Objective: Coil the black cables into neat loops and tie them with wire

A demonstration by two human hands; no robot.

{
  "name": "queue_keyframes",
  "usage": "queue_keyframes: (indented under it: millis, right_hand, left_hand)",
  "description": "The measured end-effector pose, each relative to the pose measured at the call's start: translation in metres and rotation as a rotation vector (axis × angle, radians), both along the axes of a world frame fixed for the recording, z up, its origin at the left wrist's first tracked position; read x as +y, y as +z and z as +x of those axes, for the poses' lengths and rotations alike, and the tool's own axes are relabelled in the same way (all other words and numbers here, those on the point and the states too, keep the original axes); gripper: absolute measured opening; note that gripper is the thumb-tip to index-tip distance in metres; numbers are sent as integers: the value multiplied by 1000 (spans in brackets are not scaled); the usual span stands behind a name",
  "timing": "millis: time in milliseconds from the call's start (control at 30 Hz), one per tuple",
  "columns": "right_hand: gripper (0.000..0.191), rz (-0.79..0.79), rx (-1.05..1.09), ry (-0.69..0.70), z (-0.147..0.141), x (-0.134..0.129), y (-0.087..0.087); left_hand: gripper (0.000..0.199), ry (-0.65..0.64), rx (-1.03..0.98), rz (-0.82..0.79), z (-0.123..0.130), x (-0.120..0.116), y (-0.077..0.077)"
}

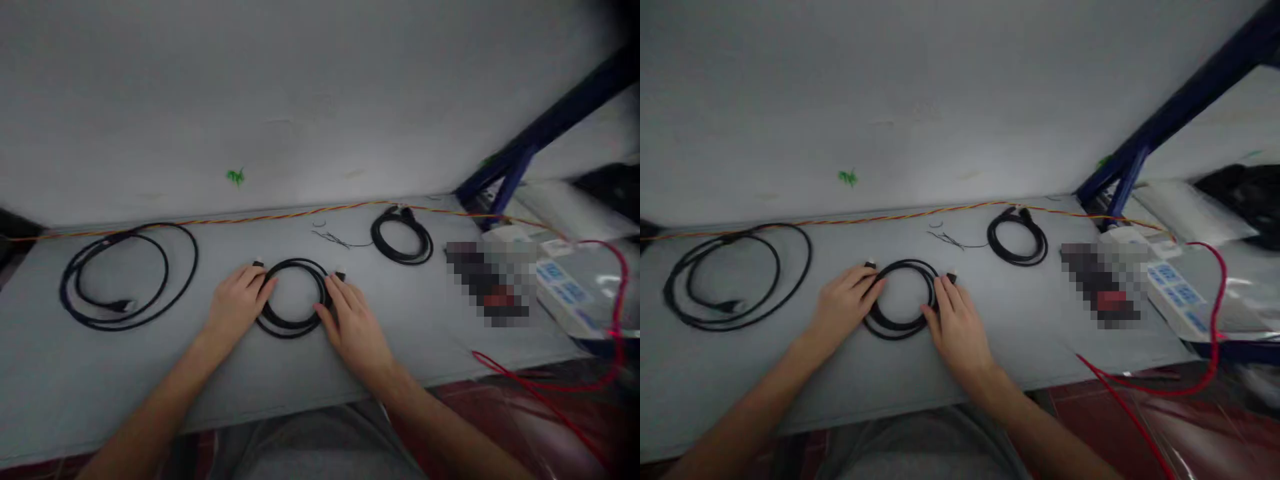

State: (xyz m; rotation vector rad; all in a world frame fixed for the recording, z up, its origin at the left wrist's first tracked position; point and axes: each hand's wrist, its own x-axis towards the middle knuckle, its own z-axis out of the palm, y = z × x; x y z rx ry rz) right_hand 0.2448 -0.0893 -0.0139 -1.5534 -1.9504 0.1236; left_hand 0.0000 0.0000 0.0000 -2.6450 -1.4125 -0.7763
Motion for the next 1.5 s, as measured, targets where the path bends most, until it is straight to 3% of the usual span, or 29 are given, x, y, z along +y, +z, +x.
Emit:
queue_keyframes:
  millis: [67, 167, 233, 300, 433, 500, 667, 800, 900, 1033, 1133, 1200, 1333, 1433, 1500]
  right_hand:
    - [47, -9, 15, 21, 4, 4, -2]
    - [45, -27, 37, 33, 8, 8, -3]
    - [45, -28, 50, 26, 9, 10, -3]
    - [45, -19, 51, 19, 8, 12, -2]
    - [44, 0, 24, 17, 9, 16, -2]
    - [42, -5, -4, 61, 13, 17, 0]
    - [35, -7, -101, 272, 26, 17, 4]
    - [31, -11, -101, 347, 29, 21, 4]
    - [35, -5, -128, 501, 30, 22, 5]
    - [42, -185, 1, 734, 32, 17, 12]
    - [32, -360, 119, 799, 30, 14, 25]
    - [21, -441, 135, 798, 27, 14, 33]
    - [10, -456, 95, 825, 22, 18, 37]
    - [7, -429, 47, 852, 21, 20, 33]
    - [6, -410, 10, 853, 20, 20, 30]
  left_hand:
    - [32, -68, -44, -131, -9, -1, 2]
    - [52, -140, -35, -218, -19, -7, 8]
    - [70, -157, 12, -183, -23, -16, 13]
    - [75, -206, 52, -127, -24, -26, 15]
    - [42, -439, 39, -105, -20, -39, 12]
    - [32, -464, -28, -124, -15, -38, 10]
    - [28, -414, -199, -396, -7, -28, 14]
    - [28, -491, -190, -538, -8, -22, 16]
    - [27, -539, -214, -588, -10, -26, 16]
    - [29, -528, -214, -704, -9, -43, 25]
    - [18, -486, -213, -741, -3, -54, 27]
    - [19, -393, -246, -651, 4, -58, 20]
    - [54, -280, -194, -395, 14, -56, 4]
    - [73, -294, -87, -408, 23, -46, 6]
    - [74, -263, -32, -445, 32, -37, 12]
